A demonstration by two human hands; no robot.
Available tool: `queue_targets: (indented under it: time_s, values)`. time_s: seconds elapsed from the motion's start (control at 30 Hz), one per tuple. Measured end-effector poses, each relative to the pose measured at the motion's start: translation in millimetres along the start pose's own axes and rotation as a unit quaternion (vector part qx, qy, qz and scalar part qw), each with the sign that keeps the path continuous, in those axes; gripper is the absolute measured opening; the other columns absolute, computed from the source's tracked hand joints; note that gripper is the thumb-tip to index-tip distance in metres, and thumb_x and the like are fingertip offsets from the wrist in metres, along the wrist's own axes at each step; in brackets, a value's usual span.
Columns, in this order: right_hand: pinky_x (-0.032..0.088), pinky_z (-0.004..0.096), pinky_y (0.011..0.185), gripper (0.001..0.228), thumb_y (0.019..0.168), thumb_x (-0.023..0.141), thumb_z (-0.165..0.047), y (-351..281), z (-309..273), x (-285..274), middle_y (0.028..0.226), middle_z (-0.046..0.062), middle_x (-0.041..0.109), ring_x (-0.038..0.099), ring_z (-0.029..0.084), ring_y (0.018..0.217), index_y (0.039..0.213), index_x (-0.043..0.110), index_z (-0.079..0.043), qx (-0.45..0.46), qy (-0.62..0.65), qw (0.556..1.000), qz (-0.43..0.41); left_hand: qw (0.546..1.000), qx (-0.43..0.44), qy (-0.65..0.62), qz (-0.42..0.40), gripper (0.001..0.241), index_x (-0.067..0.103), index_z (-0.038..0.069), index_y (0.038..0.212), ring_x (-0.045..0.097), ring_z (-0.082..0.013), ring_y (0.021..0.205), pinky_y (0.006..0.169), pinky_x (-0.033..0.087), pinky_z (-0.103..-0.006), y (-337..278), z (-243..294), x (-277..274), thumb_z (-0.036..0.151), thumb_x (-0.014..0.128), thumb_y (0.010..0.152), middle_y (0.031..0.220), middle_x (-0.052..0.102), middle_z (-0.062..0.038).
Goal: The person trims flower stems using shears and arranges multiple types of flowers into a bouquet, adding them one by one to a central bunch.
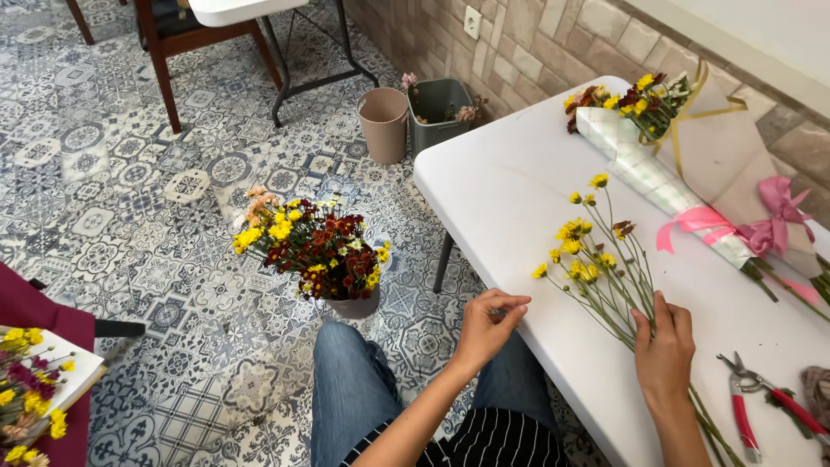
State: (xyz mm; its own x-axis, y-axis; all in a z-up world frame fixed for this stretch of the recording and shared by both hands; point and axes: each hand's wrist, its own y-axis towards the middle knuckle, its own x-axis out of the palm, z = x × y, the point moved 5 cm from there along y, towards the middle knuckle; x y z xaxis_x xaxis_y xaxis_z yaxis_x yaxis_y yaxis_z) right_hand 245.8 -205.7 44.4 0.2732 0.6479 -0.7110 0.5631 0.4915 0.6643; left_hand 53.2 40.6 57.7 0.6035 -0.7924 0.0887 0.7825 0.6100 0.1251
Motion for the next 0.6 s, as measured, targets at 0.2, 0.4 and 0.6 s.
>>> queue_targets:
  time_s: [0.2,0.4,0.6]
  values:
    - [0.056,0.047,0.078,0.047,0.102,0.074,-0.002,8,-12,-9,0.113,0.022,0.057,0.062,0.034,0.092,0.145,0.064,0.014,-0.004,0.002,1.000,0.005,1.000,0.011,0.000,-0.005,0.017,0.080,0.011,0.110,0.071,-0.0147,0.067,0.060,0.059,-0.0218,1,9,3,0.010,0.073,0.094,0.089,0.070,-0.004]
    - [0.056,0.048,0.087,0.045,0.103,0.072,-0.006,5,-11,-11,0.113,0.024,0.058,0.063,0.036,0.100,0.143,0.064,0.014,-0.010,0.001,1.000,0.003,0.999,-0.011,-0.043,-0.007,0.016,0.079,0.006,0.108,0.076,-0.0166,0.078,0.076,0.069,-0.0290,-2,9,11,0.008,0.067,0.097,0.087,0.078,-0.013]
    - [0.057,0.047,0.090,0.048,0.102,0.072,-0.012,4,-8,-3,0.114,0.022,0.061,0.065,0.035,0.100,0.142,0.065,0.012,0.022,-0.015,0.999,-0.018,0.999,0.002,-0.017,-0.039,0.021,0.075,0.005,0.113,0.074,-0.0142,0.086,0.072,0.066,-0.0277,-2,17,16,0.011,0.059,0.101,0.105,0.078,-0.005]
